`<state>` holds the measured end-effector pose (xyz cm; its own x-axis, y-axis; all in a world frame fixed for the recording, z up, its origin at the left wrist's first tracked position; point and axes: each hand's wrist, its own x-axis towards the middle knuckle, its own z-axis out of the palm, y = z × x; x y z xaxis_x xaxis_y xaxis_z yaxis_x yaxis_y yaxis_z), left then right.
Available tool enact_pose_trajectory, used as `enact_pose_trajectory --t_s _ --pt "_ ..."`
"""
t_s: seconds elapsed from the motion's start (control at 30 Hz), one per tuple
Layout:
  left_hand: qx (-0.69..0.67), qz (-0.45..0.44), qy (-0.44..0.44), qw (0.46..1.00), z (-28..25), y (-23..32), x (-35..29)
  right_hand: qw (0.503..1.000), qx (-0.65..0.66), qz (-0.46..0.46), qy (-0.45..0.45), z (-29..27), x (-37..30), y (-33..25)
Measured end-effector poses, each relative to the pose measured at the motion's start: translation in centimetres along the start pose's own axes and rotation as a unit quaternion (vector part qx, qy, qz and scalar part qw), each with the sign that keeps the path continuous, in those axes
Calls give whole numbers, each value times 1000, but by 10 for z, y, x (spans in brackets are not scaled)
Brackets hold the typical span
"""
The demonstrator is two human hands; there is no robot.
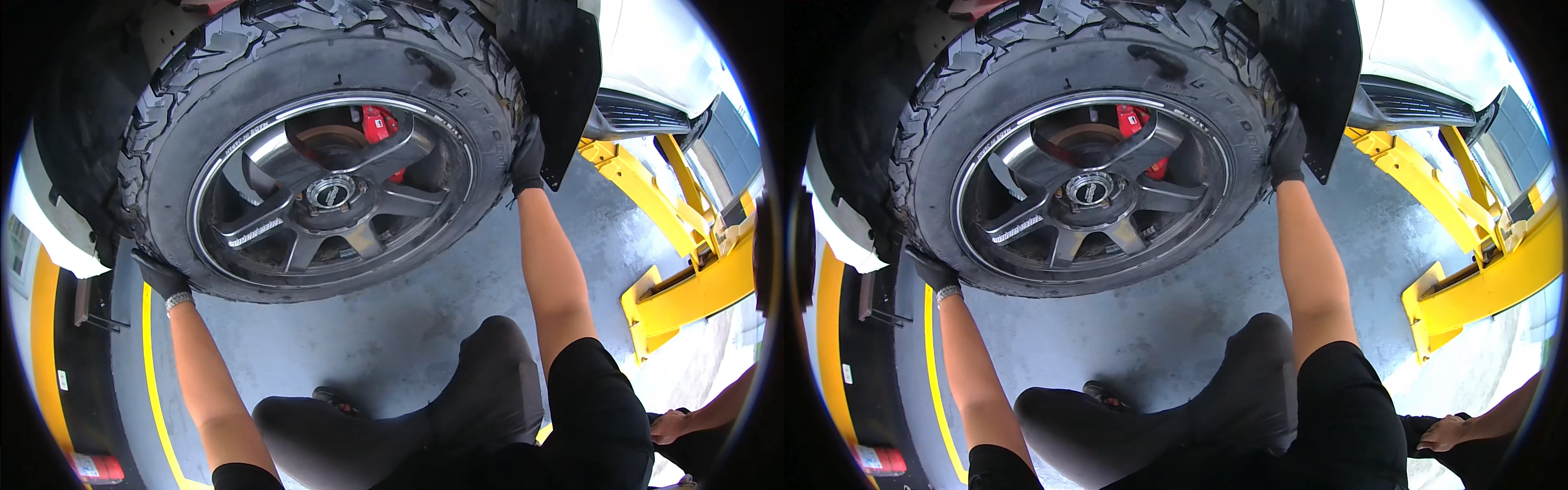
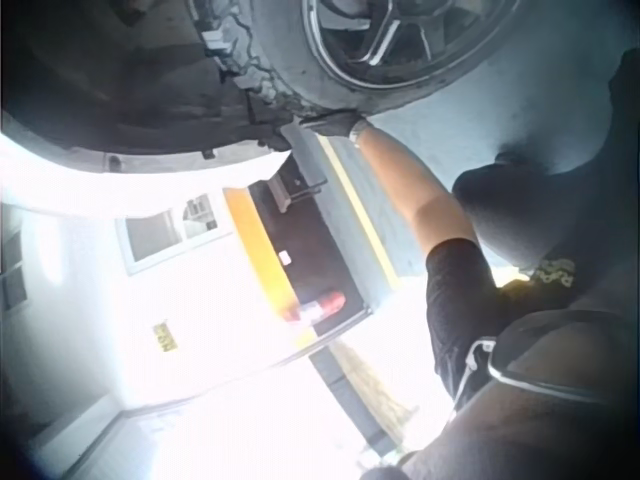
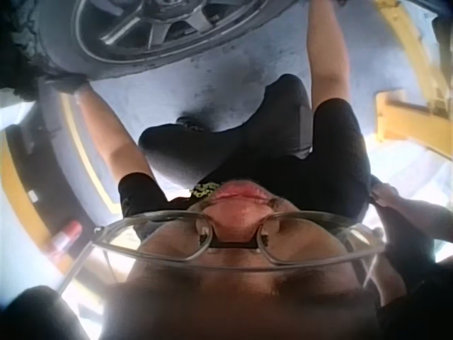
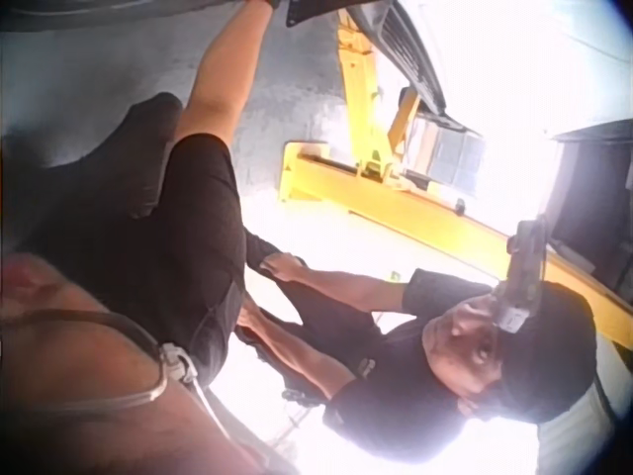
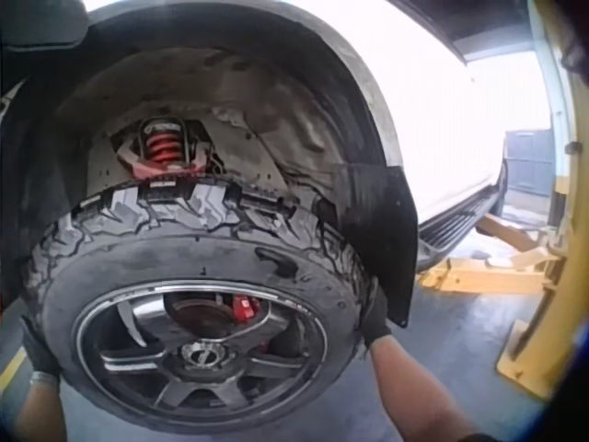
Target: The person aligns and mounts a wheel onto a vehicle's hub by hand before spinning it to check for proper fit.
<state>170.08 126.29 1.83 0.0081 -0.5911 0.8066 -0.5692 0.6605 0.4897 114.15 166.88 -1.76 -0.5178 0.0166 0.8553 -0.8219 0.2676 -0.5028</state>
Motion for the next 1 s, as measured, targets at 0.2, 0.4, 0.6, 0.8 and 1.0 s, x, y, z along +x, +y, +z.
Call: enact_pose_trajectory --t_s 0.2,0.4,0.6,0.8,1.0 --pt "-43 -37 2 998 4 -15 2 994 -70 -87 -4 0 -1 1" --pt "0 14 -7 1000 2 -15 0 985 -113 -134 -2 1 -3 11" --pt "-45 -40 -25 998 0 -12 3 984 -119 -135 3 1 -3 14" --pt "12 12 3 1000 4 -22 -1 995 -74 -58 -18 -1 0 -1" --pt "-56 -29 -18 998 1 -11 0 999 -32 -9 -28 -1 -2 -7"
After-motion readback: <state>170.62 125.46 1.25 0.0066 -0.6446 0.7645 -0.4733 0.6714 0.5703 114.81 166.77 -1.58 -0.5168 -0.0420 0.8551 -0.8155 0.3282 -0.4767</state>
